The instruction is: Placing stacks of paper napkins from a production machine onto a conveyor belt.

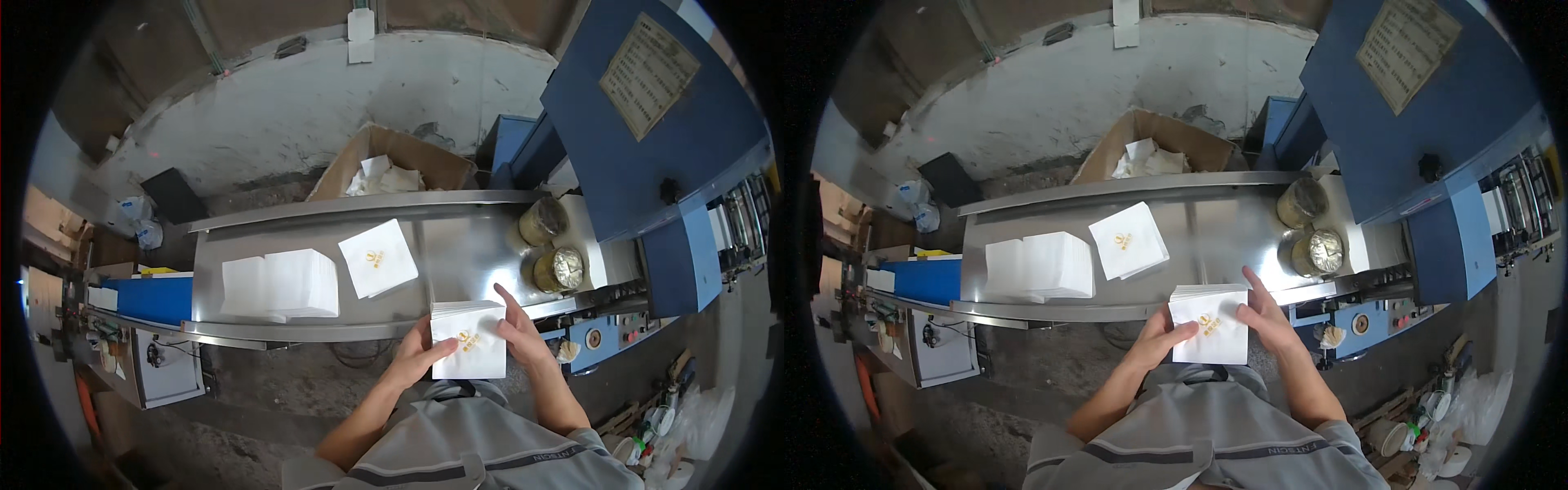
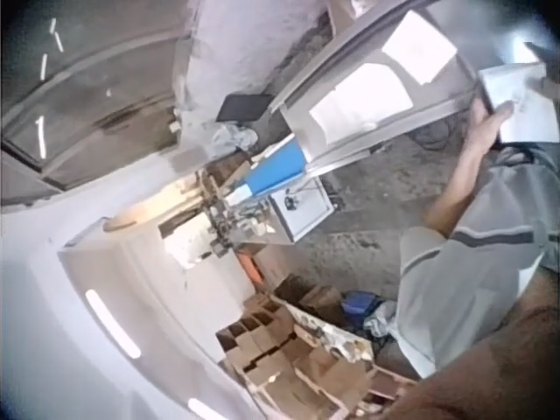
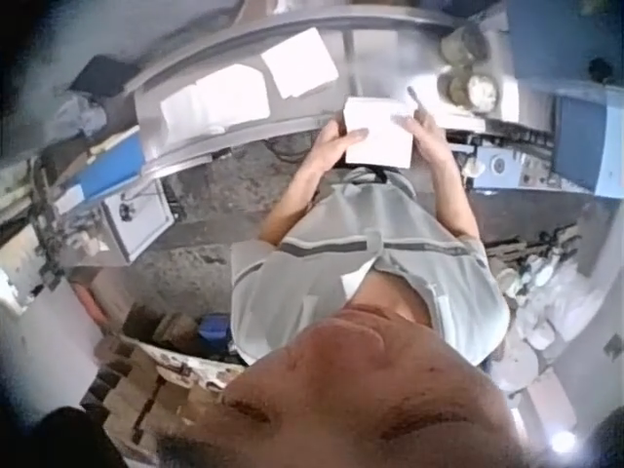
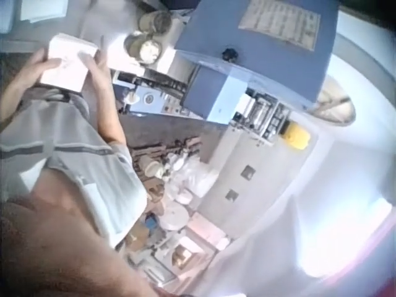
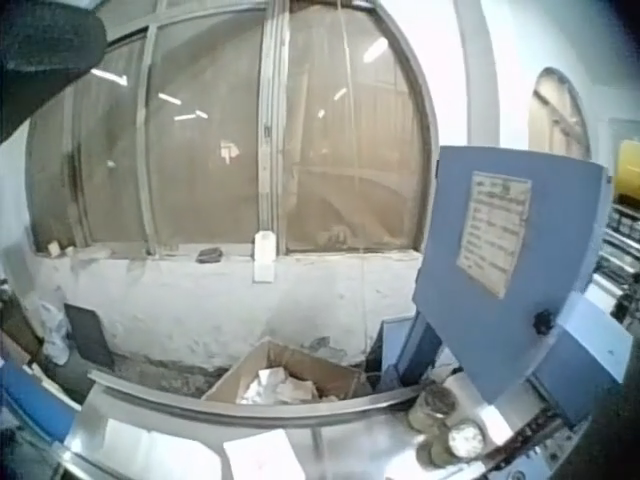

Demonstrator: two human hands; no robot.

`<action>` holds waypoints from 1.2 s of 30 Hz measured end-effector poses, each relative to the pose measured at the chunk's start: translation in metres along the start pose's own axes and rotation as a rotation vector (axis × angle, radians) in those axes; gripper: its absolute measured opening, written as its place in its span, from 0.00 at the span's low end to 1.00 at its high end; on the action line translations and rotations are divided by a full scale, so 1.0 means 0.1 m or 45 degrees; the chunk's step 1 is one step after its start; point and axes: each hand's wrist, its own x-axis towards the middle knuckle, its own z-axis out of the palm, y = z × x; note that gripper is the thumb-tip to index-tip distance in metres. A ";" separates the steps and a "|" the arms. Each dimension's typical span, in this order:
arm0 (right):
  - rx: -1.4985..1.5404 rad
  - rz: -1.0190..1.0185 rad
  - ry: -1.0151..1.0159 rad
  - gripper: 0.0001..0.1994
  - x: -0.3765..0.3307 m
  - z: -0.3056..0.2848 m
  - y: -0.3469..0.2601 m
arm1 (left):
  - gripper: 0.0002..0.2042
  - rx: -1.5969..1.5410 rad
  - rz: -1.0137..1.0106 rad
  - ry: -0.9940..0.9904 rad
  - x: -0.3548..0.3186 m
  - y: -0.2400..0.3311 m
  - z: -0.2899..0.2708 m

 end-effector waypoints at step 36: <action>0.111 -0.072 0.054 0.49 0.15 -0.51 -0.20 | 0.38 1.174 0.447 1.390 0.43 0.59 -0.86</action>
